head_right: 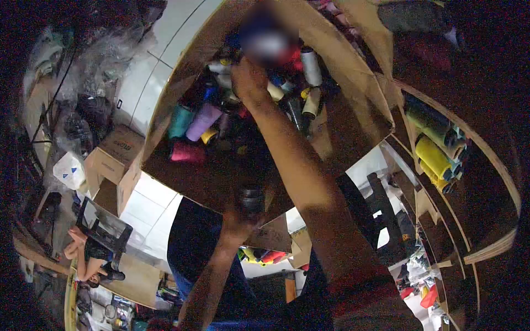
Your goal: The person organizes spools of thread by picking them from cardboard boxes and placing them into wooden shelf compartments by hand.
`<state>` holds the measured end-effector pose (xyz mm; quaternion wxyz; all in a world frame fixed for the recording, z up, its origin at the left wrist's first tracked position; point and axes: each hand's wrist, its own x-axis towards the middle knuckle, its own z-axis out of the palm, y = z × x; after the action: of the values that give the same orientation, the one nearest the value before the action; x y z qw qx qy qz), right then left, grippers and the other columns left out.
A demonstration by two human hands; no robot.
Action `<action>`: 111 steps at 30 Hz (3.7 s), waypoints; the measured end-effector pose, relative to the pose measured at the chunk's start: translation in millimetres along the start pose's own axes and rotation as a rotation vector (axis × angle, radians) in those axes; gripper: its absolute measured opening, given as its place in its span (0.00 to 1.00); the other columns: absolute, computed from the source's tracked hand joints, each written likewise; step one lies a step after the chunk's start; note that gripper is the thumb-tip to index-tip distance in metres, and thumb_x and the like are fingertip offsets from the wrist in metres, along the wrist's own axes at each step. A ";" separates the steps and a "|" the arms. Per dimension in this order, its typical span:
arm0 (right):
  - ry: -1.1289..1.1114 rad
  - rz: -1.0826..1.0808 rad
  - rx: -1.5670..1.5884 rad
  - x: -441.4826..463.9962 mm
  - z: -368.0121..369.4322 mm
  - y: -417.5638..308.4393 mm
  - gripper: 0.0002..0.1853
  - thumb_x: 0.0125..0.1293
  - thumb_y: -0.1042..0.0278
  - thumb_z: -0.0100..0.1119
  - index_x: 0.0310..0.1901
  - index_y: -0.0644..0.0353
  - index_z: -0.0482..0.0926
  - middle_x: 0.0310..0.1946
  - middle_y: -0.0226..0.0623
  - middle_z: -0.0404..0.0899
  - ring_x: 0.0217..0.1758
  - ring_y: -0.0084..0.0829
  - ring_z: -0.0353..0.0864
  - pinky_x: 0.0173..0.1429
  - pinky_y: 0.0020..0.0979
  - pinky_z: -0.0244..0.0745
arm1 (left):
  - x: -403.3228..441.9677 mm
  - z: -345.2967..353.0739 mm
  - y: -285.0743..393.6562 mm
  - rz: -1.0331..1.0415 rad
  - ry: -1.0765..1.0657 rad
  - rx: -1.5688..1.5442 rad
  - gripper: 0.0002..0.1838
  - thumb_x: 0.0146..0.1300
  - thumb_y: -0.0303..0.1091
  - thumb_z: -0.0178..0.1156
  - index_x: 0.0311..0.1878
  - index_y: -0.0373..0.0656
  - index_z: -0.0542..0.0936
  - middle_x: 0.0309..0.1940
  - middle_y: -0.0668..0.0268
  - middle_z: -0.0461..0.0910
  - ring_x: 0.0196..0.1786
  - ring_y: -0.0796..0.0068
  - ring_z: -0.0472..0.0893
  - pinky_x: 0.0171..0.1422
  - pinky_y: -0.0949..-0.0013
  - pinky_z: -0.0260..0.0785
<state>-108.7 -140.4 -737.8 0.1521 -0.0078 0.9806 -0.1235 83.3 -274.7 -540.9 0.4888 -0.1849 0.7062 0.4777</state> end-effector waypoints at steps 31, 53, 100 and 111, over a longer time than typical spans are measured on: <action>-0.137 0.041 0.791 -173.9 -144.3 -123.0 0.27 0.61 0.55 0.60 0.57 0.61 0.70 0.44 0.46 0.70 0.50 0.39 0.70 0.53 0.40 0.66 | 61.0 -126.7 -5.3 0.213 -0.185 -1.072 0.50 0.47 0.48 0.70 0.70 0.48 0.52 0.65 0.55 0.60 0.65 0.56 0.65 0.65 0.54 0.65; -0.202 0.749 1.410 -157.8 127.4 -52.6 0.26 0.60 0.59 0.57 0.56 0.65 0.66 0.47 0.48 0.74 0.51 0.46 0.74 0.56 0.39 0.69 | 52.7 -182.6 -82.2 0.542 -0.037 -1.387 0.45 0.44 0.63 0.64 0.62 0.45 0.67 0.58 0.54 0.69 0.58 0.55 0.71 0.63 0.50 0.64; 0.297 0.551 1.137 -185.7 -555.7 20.3 0.34 0.69 0.36 0.35 0.41 0.65 0.78 0.36 0.41 0.80 0.37 0.31 0.79 0.44 0.31 0.72 | -104.1 -36.8 283.0 0.416 -0.827 -1.440 0.52 0.40 0.51 0.72 0.68 0.42 0.57 0.59 0.51 0.67 0.58 0.55 0.72 0.61 0.57 0.68; 1.042 0.717 0.126 -108.1 -581.1 89.8 0.29 0.73 0.51 0.29 0.38 0.69 0.76 0.37 0.59 0.77 0.44 0.56 0.74 0.50 0.48 0.66 | -105.2 -96.1 258.8 0.433 -0.858 -1.318 0.52 0.39 0.51 0.72 0.67 0.43 0.58 0.59 0.47 0.67 0.57 0.48 0.72 0.60 0.49 0.67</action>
<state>-178.1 91.7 -191.2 -0.3130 0.3909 0.8586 -0.1098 -106.8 -255.6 -315.6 0.4044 -0.0948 0.0513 0.9082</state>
